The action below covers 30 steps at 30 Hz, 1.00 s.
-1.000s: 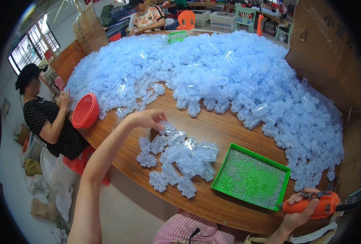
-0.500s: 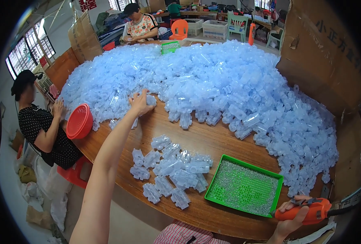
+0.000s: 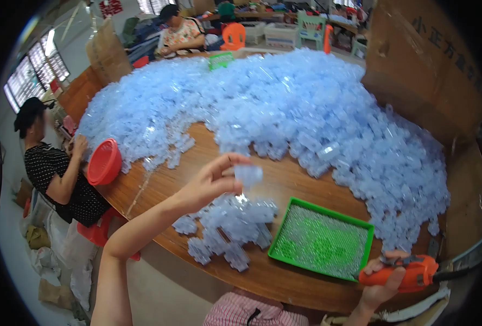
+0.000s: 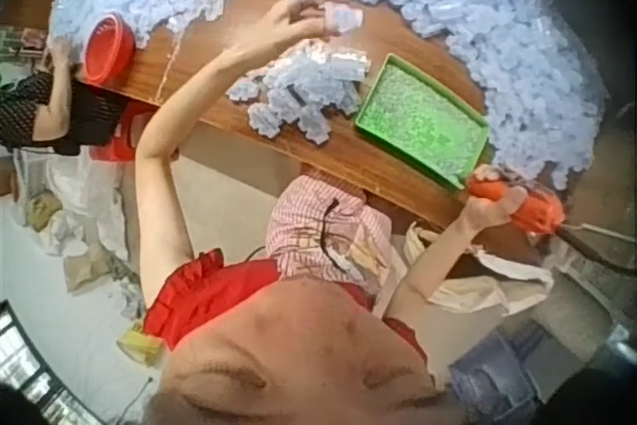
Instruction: The person assembles plastic casings by taking plastic pieces from a pile, picking up screws from a tray using an electric screwdriver, fastening the parts together with the screws, and placing the assembled casings on the table.
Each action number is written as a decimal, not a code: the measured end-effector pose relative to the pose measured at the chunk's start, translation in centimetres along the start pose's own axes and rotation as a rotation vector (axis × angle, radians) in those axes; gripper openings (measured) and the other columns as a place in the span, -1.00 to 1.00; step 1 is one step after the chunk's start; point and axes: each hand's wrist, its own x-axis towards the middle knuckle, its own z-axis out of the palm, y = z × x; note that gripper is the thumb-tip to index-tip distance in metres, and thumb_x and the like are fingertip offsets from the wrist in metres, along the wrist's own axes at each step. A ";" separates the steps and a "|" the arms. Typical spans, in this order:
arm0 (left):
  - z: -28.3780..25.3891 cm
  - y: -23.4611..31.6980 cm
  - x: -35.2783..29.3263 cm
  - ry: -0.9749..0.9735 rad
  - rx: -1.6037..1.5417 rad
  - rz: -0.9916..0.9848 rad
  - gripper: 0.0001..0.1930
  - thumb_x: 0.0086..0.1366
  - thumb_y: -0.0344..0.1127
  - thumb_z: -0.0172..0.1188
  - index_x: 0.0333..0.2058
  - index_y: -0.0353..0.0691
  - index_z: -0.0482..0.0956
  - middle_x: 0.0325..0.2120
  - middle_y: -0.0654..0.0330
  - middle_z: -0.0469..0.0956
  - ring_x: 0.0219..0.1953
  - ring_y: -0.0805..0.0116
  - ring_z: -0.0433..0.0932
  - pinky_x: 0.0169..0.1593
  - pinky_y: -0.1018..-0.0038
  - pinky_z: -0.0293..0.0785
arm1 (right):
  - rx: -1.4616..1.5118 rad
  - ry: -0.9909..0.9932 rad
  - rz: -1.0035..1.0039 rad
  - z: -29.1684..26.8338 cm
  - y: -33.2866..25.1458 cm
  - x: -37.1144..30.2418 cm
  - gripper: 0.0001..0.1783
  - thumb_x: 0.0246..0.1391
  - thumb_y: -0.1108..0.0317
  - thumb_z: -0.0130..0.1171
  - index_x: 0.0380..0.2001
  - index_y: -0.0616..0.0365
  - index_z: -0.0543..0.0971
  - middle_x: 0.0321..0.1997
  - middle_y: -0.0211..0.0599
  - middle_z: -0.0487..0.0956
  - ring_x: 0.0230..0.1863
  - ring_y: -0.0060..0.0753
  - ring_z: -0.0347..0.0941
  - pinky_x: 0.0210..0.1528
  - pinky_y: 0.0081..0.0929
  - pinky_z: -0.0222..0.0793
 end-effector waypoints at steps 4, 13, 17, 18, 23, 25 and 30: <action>7.6 0.2 -3.9 -0.397 0.485 0.069 -0.49 0.04 -0.19 0.37 -0.04 -0.17 0.42 -0.16 0.10 0.29 -0.09 0.35 0.35 -0.14 0.52 0.41 | 0.080 -0.091 0.059 0.4 -0.6 0.0 -0.42 0.07 -0.18 0.06 -0.22 0.18 0.32 -0.45 -0.35 0.31 -0.54 -0.58 0.29 -0.52 -0.59 0.30; 16.7 -9.4 -6.3 -0.338 0.925 0.194 -0.37 0.03 0.08 0.25 -0.11 -0.31 0.31 -0.32 0.01 0.33 -0.43 0.04 0.49 -0.43 0.26 0.46 | -0.102 -0.039 -0.005 1.7 -1.3 -0.6 -0.36 0.09 -0.25 -0.04 -0.31 0.24 0.38 -0.62 -0.34 0.34 -0.66 -0.48 0.27 -0.57 -0.51 0.25; 17.8 -11.2 -6.0 -0.178 1.049 0.288 -0.38 0.01 0.22 0.24 -0.28 -0.31 0.40 -0.46 0.08 0.40 -0.49 0.13 0.50 -0.46 0.35 0.44 | -0.151 -0.027 -0.024 1.3 -1.4 -0.8 -0.35 0.07 -0.27 -0.03 -0.32 0.24 0.38 -0.64 -0.36 0.34 -0.68 -0.50 0.28 -0.59 -0.51 0.26; 18.0 -12.0 -5.8 -0.120 1.033 0.305 -0.39 0.02 0.26 0.20 -0.35 -0.27 0.42 -0.54 0.09 0.46 -0.55 0.16 0.51 -0.50 0.36 0.43 | -0.160 -0.031 -0.018 1.3 -1.3 -0.9 -0.34 0.07 -0.28 -0.03 -0.32 0.24 0.38 -0.64 -0.36 0.34 -0.68 -0.50 0.28 -0.59 -0.52 0.26; 18.6 -12.3 -5.7 -0.098 1.167 0.200 -0.40 0.03 0.29 0.15 -0.37 -0.23 0.42 -0.70 0.12 0.47 -0.65 0.19 0.52 -0.62 0.37 0.38 | -0.167 -0.041 -0.006 1.3 -1.4 -0.7 -0.33 0.07 -0.28 -0.04 -0.32 0.25 0.38 -0.64 -0.35 0.35 -0.69 -0.50 0.29 -0.59 -0.52 0.28; 18.5 -11.5 -5.6 -0.119 1.237 0.109 -0.35 -0.01 0.34 0.14 -0.32 -0.23 0.42 -0.65 0.14 0.48 -0.63 0.25 0.53 -0.61 0.41 0.38 | -0.160 -0.050 0.003 1.0 -1.3 -0.6 -0.32 0.07 -0.29 -0.04 -0.32 0.26 0.38 -0.65 -0.35 0.35 -0.69 -0.50 0.30 -0.59 -0.52 0.29; 17.8 -11.6 -5.9 -0.049 1.108 0.296 -0.37 0.01 0.23 0.21 -0.25 -0.28 0.42 -0.43 0.12 0.46 -0.43 0.27 0.50 -0.45 0.45 0.43 | -0.175 -0.043 0.006 0.8 -1.2 -0.5 -0.30 0.06 -0.31 -0.05 -0.32 0.26 0.38 -0.65 -0.35 0.35 -0.68 -0.50 0.32 -0.59 -0.51 0.29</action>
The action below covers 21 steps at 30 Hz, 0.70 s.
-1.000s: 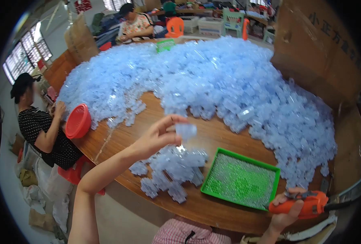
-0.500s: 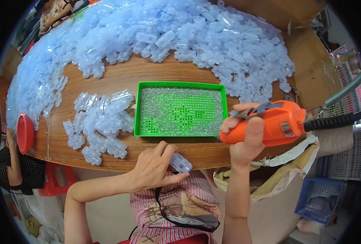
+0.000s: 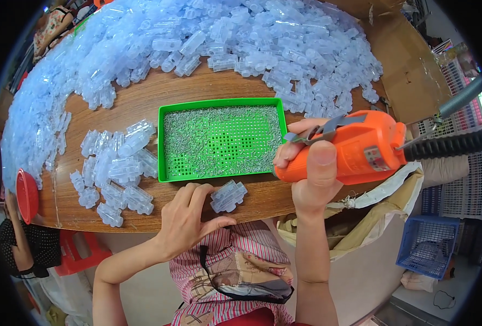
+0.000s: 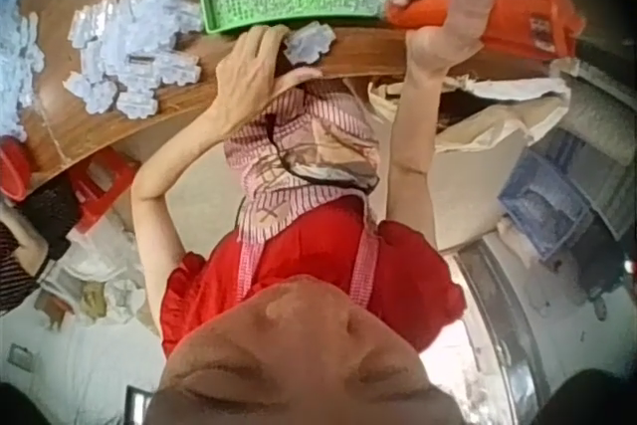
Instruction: The person assembles plastic casings by taking plastic pieces from a pile, picking up screws from a tray using an electric screwdriver, fastening the parts together with the screws, and placing the assembled casings on the table.
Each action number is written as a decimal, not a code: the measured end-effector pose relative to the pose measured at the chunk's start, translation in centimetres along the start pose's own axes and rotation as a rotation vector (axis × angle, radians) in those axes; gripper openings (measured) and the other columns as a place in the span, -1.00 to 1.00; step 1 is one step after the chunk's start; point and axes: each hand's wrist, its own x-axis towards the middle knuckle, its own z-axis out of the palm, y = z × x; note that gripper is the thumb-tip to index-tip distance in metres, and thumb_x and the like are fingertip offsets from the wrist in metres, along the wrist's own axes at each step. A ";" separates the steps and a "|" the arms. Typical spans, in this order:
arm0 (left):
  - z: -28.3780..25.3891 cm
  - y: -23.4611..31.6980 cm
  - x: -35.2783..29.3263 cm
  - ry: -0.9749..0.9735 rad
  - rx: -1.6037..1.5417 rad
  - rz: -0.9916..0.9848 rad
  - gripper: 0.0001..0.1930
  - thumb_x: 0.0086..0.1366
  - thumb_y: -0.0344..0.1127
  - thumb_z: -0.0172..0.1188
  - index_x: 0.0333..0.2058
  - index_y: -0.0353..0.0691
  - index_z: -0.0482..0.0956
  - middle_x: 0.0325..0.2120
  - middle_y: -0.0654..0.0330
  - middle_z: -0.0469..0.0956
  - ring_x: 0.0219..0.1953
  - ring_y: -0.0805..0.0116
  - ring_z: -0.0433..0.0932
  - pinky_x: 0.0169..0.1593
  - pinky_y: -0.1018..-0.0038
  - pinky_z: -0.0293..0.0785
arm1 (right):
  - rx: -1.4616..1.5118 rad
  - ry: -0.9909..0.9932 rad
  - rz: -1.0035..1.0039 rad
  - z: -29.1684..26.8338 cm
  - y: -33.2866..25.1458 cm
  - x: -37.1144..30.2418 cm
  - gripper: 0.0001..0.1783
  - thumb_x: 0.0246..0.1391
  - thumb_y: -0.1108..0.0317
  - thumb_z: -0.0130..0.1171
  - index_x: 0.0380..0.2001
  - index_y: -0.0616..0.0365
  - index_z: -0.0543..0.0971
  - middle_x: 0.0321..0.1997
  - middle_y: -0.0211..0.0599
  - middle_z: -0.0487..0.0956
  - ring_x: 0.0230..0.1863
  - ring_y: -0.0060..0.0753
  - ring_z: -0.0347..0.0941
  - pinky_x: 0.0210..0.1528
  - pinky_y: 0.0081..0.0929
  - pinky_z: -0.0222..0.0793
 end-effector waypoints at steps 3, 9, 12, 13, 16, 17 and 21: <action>0.5 0.4 0.0 0.082 -0.117 -0.013 -0.39 -0.03 0.10 0.32 -0.19 -0.30 0.41 -0.29 0.07 0.42 -0.25 0.18 0.46 -0.28 0.39 0.43 | 0.022 -0.008 -0.001 0.0 0.1 0.0 -0.28 0.05 -0.34 -0.06 -0.31 0.26 0.38 -0.64 -0.35 0.35 -0.68 -0.49 0.32 -0.60 -0.51 0.29; 1.6 -0.1 -0.5 0.059 -0.181 -0.006 -0.48 -0.06 -0.14 0.41 -0.18 -0.29 0.41 -0.21 0.06 0.41 -0.19 0.10 0.44 -0.14 0.31 0.39 | 0.034 -0.016 0.007 0.1 0.5 0.2 -0.26 0.04 -0.36 -0.08 -0.31 0.26 0.38 -0.64 -0.36 0.36 -0.68 -0.49 0.33 -0.60 -0.52 0.29; 1.4 -0.6 -0.2 0.112 -0.236 0.178 -0.53 -0.09 -0.24 0.42 -0.21 -0.25 0.44 -0.22 0.12 0.45 -0.16 0.13 0.45 -0.14 0.27 0.39 | 0.104 -0.018 -0.026 0.1 1.2 0.7 -0.26 0.04 -0.37 -0.08 -0.31 0.25 0.37 -0.63 -0.35 0.35 -0.68 -0.46 0.31 -0.60 -0.47 0.30; 1.2 -0.7 0.0 0.153 -0.234 0.225 -0.54 -0.10 -0.25 0.41 -0.22 -0.23 0.45 -0.22 0.13 0.46 -0.16 0.15 0.45 -0.14 0.27 0.39 | 0.139 -0.025 -0.028 0.3 1.7 0.8 -0.26 0.03 -0.37 -0.08 -0.31 0.24 0.37 -0.63 -0.35 0.35 -0.68 -0.45 0.31 -0.59 -0.46 0.29; 0.7 -0.4 1.5 0.140 -0.183 0.266 -0.55 -0.10 -0.21 0.37 -0.22 -0.20 0.47 -0.21 0.21 0.47 -0.13 0.19 0.42 -0.05 0.23 0.28 | 0.164 -0.058 -0.097 0.7 3.6 1.5 -0.24 0.04 -0.38 -0.12 -0.30 0.25 0.36 -0.63 -0.32 0.35 -0.64 -0.43 0.31 -0.57 -0.44 0.27; 0.7 -0.2 2.0 0.105 -0.203 0.235 -0.56 -0.08 -0.18 0.35 -0.19 -0.14 0.49 -0.20 0.26 0.45 -0.12 0.23 0.39 -0.02 0.22 0.17 | 0.162 -0.064 -0.089 0.8 3.9 1.8 -0.23 0.04 -0.39 -0.13 -0.30 0.26 0.36 -0.63 -0.32 0.35 -0.65 -0.43 0.30 -0.56 -0.42 0.29; 1.2 -0.7 3.0 0.114 -0.101 0.174 -0.56 -0.06 -0.17 0.34 -0.14 -0.02 0.50 -0.20 0.31 0.41 -0.12 0.30 0.37 0.00 0.23 0.02 | 0.092 -0.062 -0.070 1.8 5.0 2.3 -0.24 0.03 -0.37 -0.10 -0.32 0.27 0.37 -0.66 -0.32 0.34 -0.66 -0.41 0.30 -0.57 -0.40 0.29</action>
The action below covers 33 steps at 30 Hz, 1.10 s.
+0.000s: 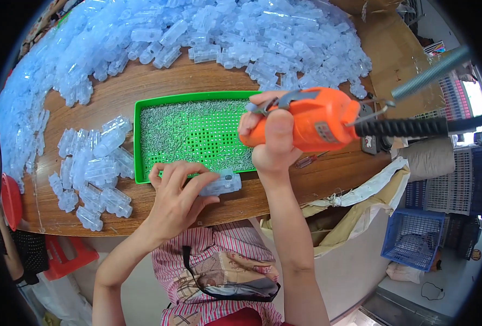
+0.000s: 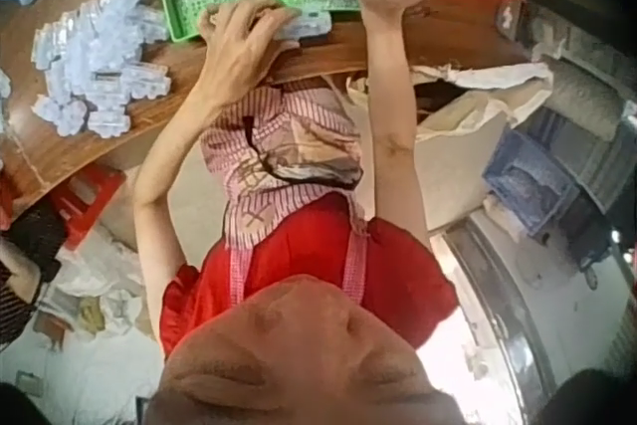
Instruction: The person assembles plastic casings by taking plastic pieces from a pile, picking up screws from a tray using an electric screwdriver, fastening the parts together with the screws, and placing the assembled casings on the table.
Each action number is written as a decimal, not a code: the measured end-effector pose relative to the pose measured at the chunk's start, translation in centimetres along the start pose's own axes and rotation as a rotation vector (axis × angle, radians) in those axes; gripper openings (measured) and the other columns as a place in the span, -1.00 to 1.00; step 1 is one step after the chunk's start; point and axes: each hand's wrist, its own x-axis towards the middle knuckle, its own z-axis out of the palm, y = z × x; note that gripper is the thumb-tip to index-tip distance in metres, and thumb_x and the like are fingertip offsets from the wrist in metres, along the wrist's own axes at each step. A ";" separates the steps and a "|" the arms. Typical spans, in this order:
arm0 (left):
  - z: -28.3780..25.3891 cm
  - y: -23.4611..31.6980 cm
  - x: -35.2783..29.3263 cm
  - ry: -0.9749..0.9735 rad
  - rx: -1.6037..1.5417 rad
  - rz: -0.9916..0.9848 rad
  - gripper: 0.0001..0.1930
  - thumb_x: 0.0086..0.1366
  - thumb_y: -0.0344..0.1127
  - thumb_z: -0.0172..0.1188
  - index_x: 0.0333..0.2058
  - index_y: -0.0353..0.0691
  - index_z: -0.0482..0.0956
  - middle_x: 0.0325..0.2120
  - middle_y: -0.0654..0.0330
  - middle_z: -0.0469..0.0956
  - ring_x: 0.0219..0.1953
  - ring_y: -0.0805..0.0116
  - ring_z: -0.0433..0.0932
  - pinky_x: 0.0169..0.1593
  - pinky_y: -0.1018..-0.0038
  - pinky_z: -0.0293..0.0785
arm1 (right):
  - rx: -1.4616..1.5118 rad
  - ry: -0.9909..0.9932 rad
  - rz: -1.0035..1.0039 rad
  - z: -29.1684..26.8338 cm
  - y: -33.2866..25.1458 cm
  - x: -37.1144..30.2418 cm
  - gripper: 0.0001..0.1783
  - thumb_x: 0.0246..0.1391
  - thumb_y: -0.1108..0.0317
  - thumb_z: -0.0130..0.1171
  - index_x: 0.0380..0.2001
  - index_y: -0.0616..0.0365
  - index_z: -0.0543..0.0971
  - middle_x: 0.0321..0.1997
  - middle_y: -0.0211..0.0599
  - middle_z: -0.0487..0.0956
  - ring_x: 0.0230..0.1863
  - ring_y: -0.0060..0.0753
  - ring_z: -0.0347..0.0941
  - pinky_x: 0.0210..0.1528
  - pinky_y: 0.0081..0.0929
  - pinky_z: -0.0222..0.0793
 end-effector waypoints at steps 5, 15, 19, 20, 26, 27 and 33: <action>-0.6 0.8 0.6 -0.094 -0.030 -0.154 -0.59 -0.01 -0.16 0.32 -0.13 0.02 0.51 -0.16 0.30 0.42 -0.06 0.35 0.38 0.08 0.17 -0.05 | -0.056 0.025 0.051 0.0 0.7 0.1 -0.25 -0.01 -0.37 -0.05 -0.36 0.25 0.37 -0.69 -0.33 0.33 -0.69 -0.41 0.29 -0.57 -0.40 0.27; -0.8 0.7 1.1 -0.150 -0.121 -0.175 -0.61 0.07 -0.14 0.24 -0.12 -0.08 0.46 -0.20 0.27 0.50 -0.12 0.34 0.48 0.16 0.05 -0.09 | -0.057 -0.012 0.034 -0.4 1.2 0.0 -0.24 0.03 -0.38 -0.11 -0.35 0.27 0.38 -0.66 -0.32 0.35 -0.68 -0.41 0.28 -0.58 -0.40 0.27; -0.8 0.6 1.0 -0.143 -0.118 -0.181 -0.61 0.08 -0.14 0.24 -0.12 -0.09 0.46 -0.21 0.27 0.50 -0.13 0.34 0.48 0.17 0.07 -0.09 | -0.008 -0.028 0.064 -0.5 1.4 -0.1 -0.24 0.01 -0.39 -0.10 -0.35 0.24 0.39 -0.65 -0.32 0.35 -0.66 -0.41 0.28 -0.57 -0.42 0.26; -0.8 0.6 1.0 -0.156 -0.128 -0.188 -0.60 0.07 -0.14 0.25 -0.11 -0.08 0.46 -0.20 0.28 0.50 -0.10 0.35 0.47 0.18 0.10 -0.11 | -0.009 -0.028 0.065 -0.7 1.4 -0.1 -0.24 0.01 -0.39 -0.10 -0.35 0.24 0.39 -0.65 -0.32 0.35 -0.66 -0.41 0.28 -0.57 -0.42 0.26; -0.8 0.5 0.9 -0.146 -0.140 -0.190 -0.60 0.06 -0.13 0.25 -0.11 -0.08 0.46 -0.22 0.29 0.50 -0.11 0.35 0.46 0.19 0.13 -0.11 | 0.033 -0.035 0.048 -0.7 1.4 -0.1 -0.25 0.00 -0.40 -0.08 -0.35 0.21 0.41 -0.64 -0.34 0.34 -0.65 -0.42 0.27 -0.57 -0.44 0.24; -0.8 0.5 1.0 -0.129 -0.142 -0.185 -0.62 0.07 -0.14 0.25 -0.13 -0.08 0.46 -0.24 0.29 0.49 -0.14 0.34 0.47 0.18 0.11 -0.08 | 0.037 -0.037 0.048 -0.8 1.4 -0.1 -0.25 0.00 -0.40 -0.08 -0.34 0.21 0.41 -0.64 -0.34 0.34 -0.65 -0.42 0.27 -0.57 -0.44 0.24; -0.6 0.3 0.9 -0.120 -0.153 -0.188 -0.62 0.07 -0.13 0.24 -0.14 -0.07 0.46 -0.25 0.30 0.50 -0.16 0.35 0.47 0.17 0.13 -0.07 | 0.094 -0.021 0.046 -0.8 1.7 -0.1 -0.24 0.00 -0.41 -0.09 -0.35 0.22 0.41 -0.64 -0.34 0.35 -0.66 -0.43 0.27 -0.57 -0.43 0.23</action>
